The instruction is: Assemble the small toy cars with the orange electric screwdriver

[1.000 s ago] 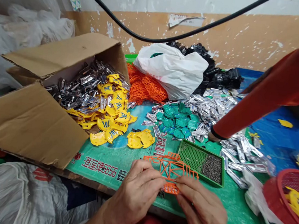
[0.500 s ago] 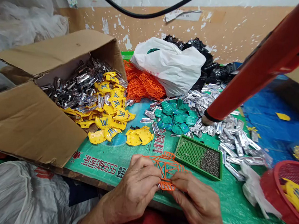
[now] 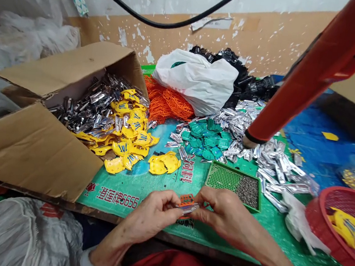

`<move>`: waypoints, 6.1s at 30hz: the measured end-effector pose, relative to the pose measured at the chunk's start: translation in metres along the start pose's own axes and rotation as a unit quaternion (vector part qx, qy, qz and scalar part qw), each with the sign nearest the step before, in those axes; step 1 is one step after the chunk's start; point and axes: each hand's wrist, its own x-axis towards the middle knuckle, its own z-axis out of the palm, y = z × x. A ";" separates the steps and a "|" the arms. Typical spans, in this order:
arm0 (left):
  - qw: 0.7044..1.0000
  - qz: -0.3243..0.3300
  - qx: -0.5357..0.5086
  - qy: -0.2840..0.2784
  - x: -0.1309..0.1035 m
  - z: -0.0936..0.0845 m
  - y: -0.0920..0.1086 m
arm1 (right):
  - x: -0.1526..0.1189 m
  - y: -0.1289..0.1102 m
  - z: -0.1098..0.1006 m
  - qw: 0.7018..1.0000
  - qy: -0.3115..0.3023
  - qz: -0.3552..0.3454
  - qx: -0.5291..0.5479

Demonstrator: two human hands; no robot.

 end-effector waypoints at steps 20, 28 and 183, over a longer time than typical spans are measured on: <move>0.983 -0.028 -0.183 -0.014 0.000 -0.001 -0.002 | 0.002 0.007 0.011 0.993 0.054 -0.104 0.027; 0.944 -0.068 -0.321 -0.012 0.006 0.010 -0.014 | 0.000 0.012 0.017 0.992 0.060 -0.108 0.014; 0.987 -0.024 -0.159 0.030 0.038 0.020 0.004 | 0.023 -0.021 -0.041 0.818 0.424 -0.007 0.390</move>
